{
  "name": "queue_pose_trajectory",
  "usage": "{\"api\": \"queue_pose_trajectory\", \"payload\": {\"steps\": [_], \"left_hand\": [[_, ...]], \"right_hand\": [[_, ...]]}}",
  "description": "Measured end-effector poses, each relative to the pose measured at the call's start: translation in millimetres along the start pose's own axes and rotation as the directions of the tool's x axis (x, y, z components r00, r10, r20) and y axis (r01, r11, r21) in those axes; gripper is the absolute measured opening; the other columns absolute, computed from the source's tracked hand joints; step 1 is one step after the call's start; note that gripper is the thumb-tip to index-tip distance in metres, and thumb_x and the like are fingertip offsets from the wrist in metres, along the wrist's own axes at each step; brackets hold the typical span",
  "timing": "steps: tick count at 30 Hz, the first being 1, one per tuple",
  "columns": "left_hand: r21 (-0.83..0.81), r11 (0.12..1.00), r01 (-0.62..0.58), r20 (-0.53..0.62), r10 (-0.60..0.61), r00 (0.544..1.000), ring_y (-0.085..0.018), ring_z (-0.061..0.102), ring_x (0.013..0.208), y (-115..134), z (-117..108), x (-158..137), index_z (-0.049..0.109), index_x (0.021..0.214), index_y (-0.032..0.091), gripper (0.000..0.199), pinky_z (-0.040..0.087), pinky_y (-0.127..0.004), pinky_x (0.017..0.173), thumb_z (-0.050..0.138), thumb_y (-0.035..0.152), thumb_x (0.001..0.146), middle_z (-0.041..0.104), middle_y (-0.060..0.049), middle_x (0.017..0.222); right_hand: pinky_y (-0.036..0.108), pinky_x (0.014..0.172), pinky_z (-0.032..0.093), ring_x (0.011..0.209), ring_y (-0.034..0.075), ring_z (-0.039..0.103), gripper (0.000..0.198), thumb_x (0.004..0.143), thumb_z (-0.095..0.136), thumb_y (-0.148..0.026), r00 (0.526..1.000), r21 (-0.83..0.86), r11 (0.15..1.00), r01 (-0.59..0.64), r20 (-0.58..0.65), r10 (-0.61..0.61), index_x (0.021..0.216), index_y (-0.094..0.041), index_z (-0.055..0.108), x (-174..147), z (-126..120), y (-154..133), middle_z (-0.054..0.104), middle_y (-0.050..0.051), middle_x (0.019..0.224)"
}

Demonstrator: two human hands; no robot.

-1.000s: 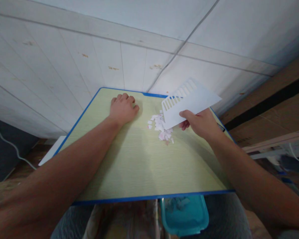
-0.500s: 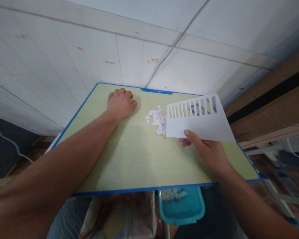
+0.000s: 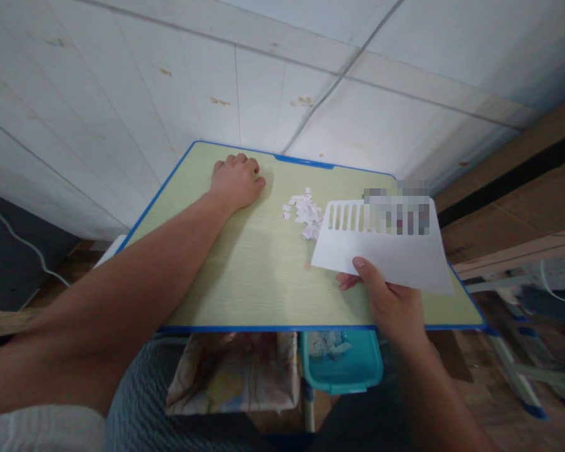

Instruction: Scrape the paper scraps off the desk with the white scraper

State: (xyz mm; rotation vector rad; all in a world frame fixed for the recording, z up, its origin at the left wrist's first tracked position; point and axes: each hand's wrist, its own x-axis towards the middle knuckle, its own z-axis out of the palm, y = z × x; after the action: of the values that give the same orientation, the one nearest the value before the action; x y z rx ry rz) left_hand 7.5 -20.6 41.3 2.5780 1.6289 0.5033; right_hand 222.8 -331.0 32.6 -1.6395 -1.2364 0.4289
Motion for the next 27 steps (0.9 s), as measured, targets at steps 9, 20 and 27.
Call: {"api": "queue_pose_trajectory", "payload": {"steps": [9, 20, 27], "left_hand": [[-0.054, 0.998, -0.009, -0.028, 0.007, 1.0, -0.049, 0.054, 0.152, -1.3, 6.7, 2.5, 0.078, 0.147, 0.015, 0.047, 0.037, -0.061, 0.13, 0.059, 0.036, 0.11, 0.069, -0.022, 0.154], [-0.103, 0.995, -0.001, -0.045, -0.004, 0.999, -0.049, 0.052, 0.153, -4.8, 16.9, 8.6, 0.079, 0.15, 0.019, 0.046, 0.038, -0.062, 0.131, 0.064, 0.041, 0.112, 0.069, -0.018, 0.152], [-0.151, 0.989, 0.006, -0.029, -0.011, 1.0, -0.053, 0.05, 0.155, -2.9, 14.7, 8.1, 0.08, 0.149, 0.02, 0.046, 0.036, -0.066, 0.132, 0.066, 0.04, 0.11, 0.067, -0.019, 0.155]], "right_hand": [[0.052, 0.099, 0.068, 0.084, 0.032, 0.084, 0.048, 0.111, 0.071, -0.047, 0.995, -0.045, 0.997, 0.067, 0.076, -0.063, 0.066, -0.031, 0.079, -4.6, 2.5, -14.9, 0.084, 0.007, 0.077], [0.05, 0.097, 0.072, 0.086, 0.032, 0.085, 0.046, 0.112, 0.073, -0.046, 0.985, -0.057, 0.995, 0.084, 0.157, -0.074, 0.069, -0.031, 0.081, -15.6, 4.0, -12.6, 0.086, 0.007, 0.08], [0.047, 0.091, 0.069, 0.074, 0.029, 0.081, 0.045, 0.113, 0.073, -0.045, 0.999, 0.026, 1.0, 0.003, 0.042, -0.004, 0.071, -0.03, 0.079, -18.3, 4.5, -14.6, 0.08, 0.004, 0.07]]}}
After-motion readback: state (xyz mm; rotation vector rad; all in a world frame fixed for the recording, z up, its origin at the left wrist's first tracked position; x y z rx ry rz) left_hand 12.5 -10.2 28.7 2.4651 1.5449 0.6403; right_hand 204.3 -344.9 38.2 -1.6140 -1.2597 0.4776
